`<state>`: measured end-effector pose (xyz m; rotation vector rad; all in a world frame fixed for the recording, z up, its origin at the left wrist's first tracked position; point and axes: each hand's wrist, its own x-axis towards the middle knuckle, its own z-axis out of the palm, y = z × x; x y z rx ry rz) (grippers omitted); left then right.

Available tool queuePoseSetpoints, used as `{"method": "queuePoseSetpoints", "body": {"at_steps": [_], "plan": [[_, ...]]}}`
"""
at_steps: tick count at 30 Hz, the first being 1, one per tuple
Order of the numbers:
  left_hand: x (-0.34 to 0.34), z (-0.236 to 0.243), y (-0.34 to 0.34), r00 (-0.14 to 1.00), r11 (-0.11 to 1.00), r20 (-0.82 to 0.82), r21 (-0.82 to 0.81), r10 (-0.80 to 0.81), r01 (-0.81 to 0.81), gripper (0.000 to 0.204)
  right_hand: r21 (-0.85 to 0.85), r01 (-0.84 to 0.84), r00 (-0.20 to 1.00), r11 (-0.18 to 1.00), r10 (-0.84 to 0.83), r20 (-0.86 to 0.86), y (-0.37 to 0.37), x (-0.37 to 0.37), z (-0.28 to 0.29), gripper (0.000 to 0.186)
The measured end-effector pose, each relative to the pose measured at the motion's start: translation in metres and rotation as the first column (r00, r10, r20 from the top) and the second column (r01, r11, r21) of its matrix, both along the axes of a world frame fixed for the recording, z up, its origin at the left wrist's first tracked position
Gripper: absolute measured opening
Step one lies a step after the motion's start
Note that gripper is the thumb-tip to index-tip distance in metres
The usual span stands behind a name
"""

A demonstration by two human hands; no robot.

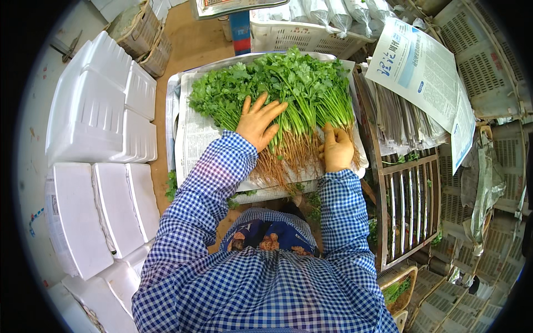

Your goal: The person takes bunches of cilantro from a large basket, arranges them neatly into bundles, and places them into a crate lined with newspaper while using a digital scale to check the weight.

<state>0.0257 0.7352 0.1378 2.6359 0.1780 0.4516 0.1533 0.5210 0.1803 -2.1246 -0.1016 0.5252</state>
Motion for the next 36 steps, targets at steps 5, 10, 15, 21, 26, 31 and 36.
{"method": "queuePoseSetpoints", "body": {"at_steps": [5,10,15,21,26,31,36], "plan": [[0.005,0.005,-0.006,0.999,0.997,-0.044,0.071,0.022,-0.019,0.054,-0.163,-0.23,0.935,0.96,0.171,-0.31,0.029,0.004,0.027,0.061],[0.0,0.01,-0.01,0.997,0.991,-0.054,0.124,0.055,-0.048,0.053,0.074,-0.342,0.822,0.937,0.337,-0.459,0.037,0.011,0.028,0.048],[0.011,0.034,-0.025,0.951,0.962,-0.3,0.272,0.068,0.017,0.053,-0.414,-0.27,0.96,0.869,0.275,-0.049,0.021,0.02,0.022,0.06],[0.018,0.063,-0.017,0.936,0.914,-0.35,0.387,0.026,0.119,0.052,-0.413,-0.258,0.914,0.873,0.359,0.187,-0.013,0.018,0.025,0.051],[0.034,0.118,-0.017,0.967,0.913,-0.256,0.393,-0.006,0.11,0.045,-0.28,-0.14,0.725,0.95,0.291,0.624,-0.041,0.026,0.007,0.026],[0.095,0.064,-0.014,0.982,0.89,-0.148,0.423,-0.114,0.167,0.048,-0.564,-0.234,0.572,0.792,0.581,0.579,0.005,0.053,-0.007,0.026],[0.111,0.023,-0.021,0.936,0.924,-0.338,0.318,-0.101,0.215,0.047,-0.242,-0.256,0.876,0.936,0.331,0.352,-0.05,0.035,-0.019,0.018]]}}
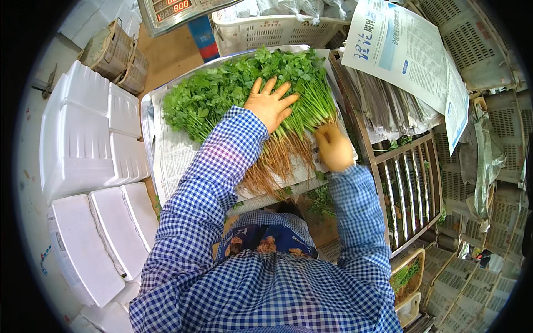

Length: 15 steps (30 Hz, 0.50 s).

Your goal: The person takes bunches of cilantro from a large basket, arranges them neatly into bundles, and places them into a crate lined with newspaper while using a digital scale to check the weight.

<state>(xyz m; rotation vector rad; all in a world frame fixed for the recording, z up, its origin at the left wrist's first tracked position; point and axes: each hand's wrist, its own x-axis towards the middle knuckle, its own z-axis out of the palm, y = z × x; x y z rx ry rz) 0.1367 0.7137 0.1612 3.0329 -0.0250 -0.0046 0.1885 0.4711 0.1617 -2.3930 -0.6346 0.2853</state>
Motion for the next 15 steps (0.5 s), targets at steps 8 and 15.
{"method": "queuePoseSetpoints", "body": {"at_steps": [8,15], "plan": [[-0.011,-0.009,0.002,0.995,0.996,0.061,-0.048,0.078,-0.075,0.046,0.141,-0.108,0.933,0.984,0.149,-0.329,-0.075,-0.049,0.065,0.02],[-0.006,-0.004,-0.002,0.994,0.998,0.087,0.009,0.066,-0.067,0.05,-0.27,-0.081,0.939,0.959,0.165,0.303,0.048,0.012,0.012,0.028]]}}
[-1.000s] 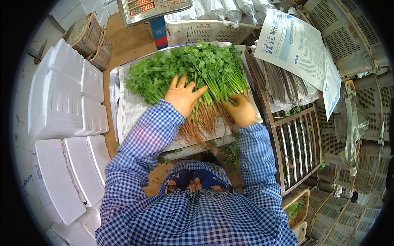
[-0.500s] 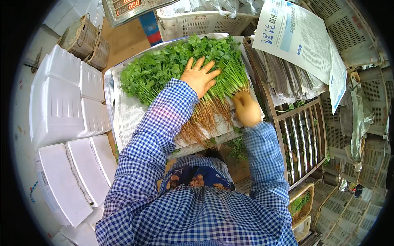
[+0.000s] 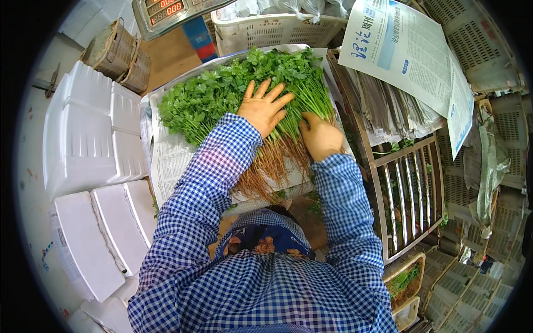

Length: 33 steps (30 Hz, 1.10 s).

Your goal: The person takes bunches of cilantro from a large basket, arranges them neatly into bundles, and places them into a crate lined with newspaper while using a digital scale to check the weight.

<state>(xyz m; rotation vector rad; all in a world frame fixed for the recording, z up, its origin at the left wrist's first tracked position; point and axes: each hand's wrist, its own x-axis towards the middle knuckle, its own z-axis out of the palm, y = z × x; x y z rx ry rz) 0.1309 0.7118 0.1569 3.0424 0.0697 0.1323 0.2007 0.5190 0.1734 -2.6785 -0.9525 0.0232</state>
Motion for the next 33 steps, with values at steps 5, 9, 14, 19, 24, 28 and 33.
{"method": "queuePoseSetpoints", "body": {"at_steps": [5,9,14,19,24,28,33], "plan": [[-0.002,-0.001,0.002,1.0,1.0,-0.019,-0.003,0.005,-0.005,0.05,0.138,0.204,0.881,0.969,-0.12,-0.458,-0.005,0.004,-0.008,0.025],[-0.007,-0.008,0.007,0.999,0.999,-0.024,-0.024,0.023,-0.024,0.051,0.157,0.338,0.379,0.928,0.019,-0.925,-0.078,-0.018,0.034,0.017],[-0.005,-0.005,0.004,0.999,0.998,-0.022,-0.05,0.037,-0.038,0.049,-0.048,-0.26,0.372,0.964,0.054,-0.927,-0.131,-0.031,0.061,0.021],[-0.007,-0.001,0.004,0.999,0.999,-0.036,-0.026,0.038,-0.039,0.05,0.507,0.151,0.961,0.849,-0.007,-0.276,-0.095,-0.007,0.02,0.034],[-0.006,-0.004,0.002,0.995,0.992,0.096,-0.124,0.033,-0.021,0.052,0.283,-0.014,0.973,0.959,0.078,-0.216,-0.038,-0.043,-0.024,0.036],[-0.007,-0.002,0.003,0.999,0.997,-0.034,-0.081,0.0,-0.003,0.048,0.288,0.103,0.969,0.952,-0.031,-0.244,-0.037,-0.047,-0.031,0.032],[0.007,0.001,-0.001,0.991,0.995,-0.123,-0.093,-0.054,0.043,0.05,0.258,0.412,0.911,0.874,-0.4,-0.099,-0.082,-0.057,-0.016,0.026]]}}
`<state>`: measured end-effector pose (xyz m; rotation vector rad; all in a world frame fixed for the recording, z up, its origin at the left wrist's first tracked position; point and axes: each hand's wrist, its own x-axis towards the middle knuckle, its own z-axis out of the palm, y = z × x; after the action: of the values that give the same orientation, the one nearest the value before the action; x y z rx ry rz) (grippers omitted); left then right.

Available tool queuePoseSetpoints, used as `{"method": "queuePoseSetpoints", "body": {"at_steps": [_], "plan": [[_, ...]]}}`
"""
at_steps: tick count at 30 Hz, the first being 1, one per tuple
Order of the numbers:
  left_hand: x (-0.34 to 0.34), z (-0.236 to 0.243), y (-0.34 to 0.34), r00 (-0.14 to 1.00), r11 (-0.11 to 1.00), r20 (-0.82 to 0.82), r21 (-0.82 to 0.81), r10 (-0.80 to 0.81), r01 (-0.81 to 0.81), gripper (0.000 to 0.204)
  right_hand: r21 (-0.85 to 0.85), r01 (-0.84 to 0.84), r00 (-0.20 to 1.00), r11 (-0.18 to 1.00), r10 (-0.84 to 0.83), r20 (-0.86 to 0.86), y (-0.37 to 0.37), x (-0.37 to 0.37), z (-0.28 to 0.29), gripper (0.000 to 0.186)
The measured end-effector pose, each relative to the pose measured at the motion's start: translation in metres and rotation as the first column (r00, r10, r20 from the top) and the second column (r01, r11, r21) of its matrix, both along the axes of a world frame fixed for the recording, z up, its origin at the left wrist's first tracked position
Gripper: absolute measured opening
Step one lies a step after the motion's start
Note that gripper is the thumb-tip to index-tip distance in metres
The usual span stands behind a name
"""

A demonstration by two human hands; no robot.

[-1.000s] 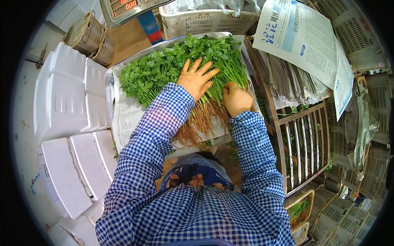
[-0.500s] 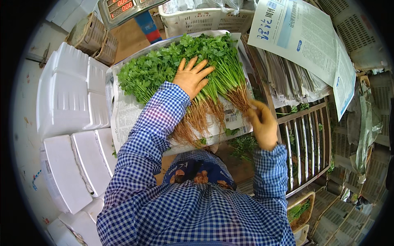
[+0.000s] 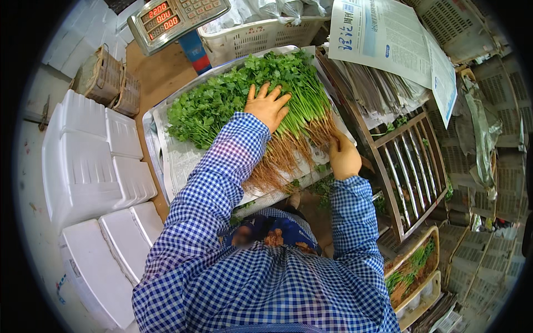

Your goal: The person takes bunches of cilantro from a large basket, arranges them neatly into bundles, and places them into a crate lined with newspaper while using a digital scale to check the weight.

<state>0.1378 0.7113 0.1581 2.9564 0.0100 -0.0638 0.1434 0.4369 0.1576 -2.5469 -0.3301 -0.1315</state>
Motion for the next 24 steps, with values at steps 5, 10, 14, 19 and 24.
{"method": "queuePoseSetpoints", "body": {"at_steps": [5,10,14,19,24], "plan": [[-0.004,0.008,0.022,0.997,0.918,0.049,-0.396,0.065,-0.04,0.049,0.142,0.139,0.982,0.98,-0.118,-0.147,-0.039,-0.071,0.004,0.026],[-0.086,0.092,0.06,0.863,0.698,0.503,-0.634,0.047,0.332,0.048,0.188,0.262,0.941,0.947,-0.207,-0.268,-0.063,-0.151,0.02,0.033],[-0.131,0.093,0.095,0.833,0.853,0.549,-0.395,-0.078,0.34,0.055,0.301,0.162,0.986,0.94,-0.167,-0.011,-0.045,-0.17,0.019,0.029],[-0.12,0.051,0.071,0.949,0.985,0.271,-0.018,-0.163,0.174,0.048,0.198,-0.039,0.985,0.979,0.005,0.171,0.017,-0.122,0.049,0.027],[-0.094,0.001,0.05,0.955,0.973,0.244,-0.119,-0.167,0.2,0.046,0.186,-0.211,0.975,0.96,0.193,0.106,0.08,-0.112,0.052,0.02]]}}
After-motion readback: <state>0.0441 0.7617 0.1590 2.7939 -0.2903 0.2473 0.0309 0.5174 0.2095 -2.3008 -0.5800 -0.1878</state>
